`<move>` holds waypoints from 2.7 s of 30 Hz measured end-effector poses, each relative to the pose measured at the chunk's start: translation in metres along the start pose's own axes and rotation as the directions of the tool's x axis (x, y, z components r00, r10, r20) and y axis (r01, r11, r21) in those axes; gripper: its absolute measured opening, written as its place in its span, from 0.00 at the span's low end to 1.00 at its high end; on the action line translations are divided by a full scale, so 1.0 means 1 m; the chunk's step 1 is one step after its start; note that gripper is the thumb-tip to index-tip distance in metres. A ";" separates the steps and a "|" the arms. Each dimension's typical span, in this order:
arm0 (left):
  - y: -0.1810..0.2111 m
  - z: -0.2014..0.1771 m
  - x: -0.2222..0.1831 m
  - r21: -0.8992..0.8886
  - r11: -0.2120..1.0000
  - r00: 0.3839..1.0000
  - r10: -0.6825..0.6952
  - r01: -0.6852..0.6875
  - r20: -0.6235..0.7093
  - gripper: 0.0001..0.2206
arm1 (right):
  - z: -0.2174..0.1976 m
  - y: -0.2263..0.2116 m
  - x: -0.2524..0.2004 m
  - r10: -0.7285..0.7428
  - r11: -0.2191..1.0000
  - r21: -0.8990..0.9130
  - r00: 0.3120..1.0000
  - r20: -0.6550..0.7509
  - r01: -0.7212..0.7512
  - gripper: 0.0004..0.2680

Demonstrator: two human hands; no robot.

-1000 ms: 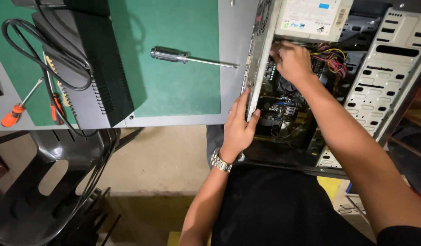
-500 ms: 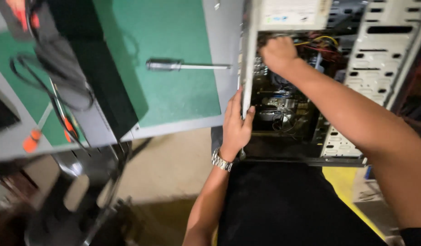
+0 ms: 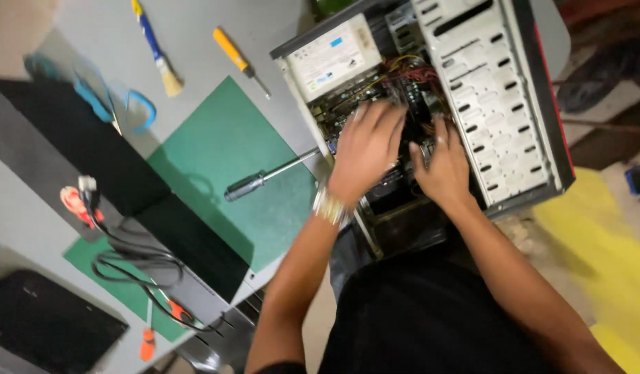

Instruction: Removing the power supply unit and hard drive from a desktop computer case using a screwdriver.

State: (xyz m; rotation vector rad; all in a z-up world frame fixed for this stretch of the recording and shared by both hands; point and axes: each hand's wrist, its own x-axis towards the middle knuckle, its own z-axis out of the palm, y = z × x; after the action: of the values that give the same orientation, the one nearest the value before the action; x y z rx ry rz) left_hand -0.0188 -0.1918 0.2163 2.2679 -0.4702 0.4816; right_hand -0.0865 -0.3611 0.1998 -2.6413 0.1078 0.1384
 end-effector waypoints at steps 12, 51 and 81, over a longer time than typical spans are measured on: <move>-0.040 0.107 0.049 0.319 0.925 0.823 -0.012 -0.208 0.568 0.31 | 0.050 0.035 0.017 0.594 0.701 0.455 0.803 0.054 -0.549 0.25; 0.018 0.031 0.012 0.243 0.961 0.971 -0.175 0.133 0.163 0.23 | 0.096 -0.133 0.411 -0.041 0.896 -0.351 0.836 0.547 0.273 0.21; -0.220 0.187 0.209 0.781 0.106 0.391 -0.902 0.615 -0.185 0.50 | -0.031 0.014 0.344 -0.322 0.871 -0.389 0.947 0.007 0.299 0.19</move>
State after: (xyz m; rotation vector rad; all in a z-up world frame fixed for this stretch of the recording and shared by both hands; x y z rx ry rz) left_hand 0.3007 -0.2263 0.0625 2.9670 1.1033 -0.4436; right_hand 0.2556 -0.4061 0.1794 -3.0124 -0.3641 -0.0325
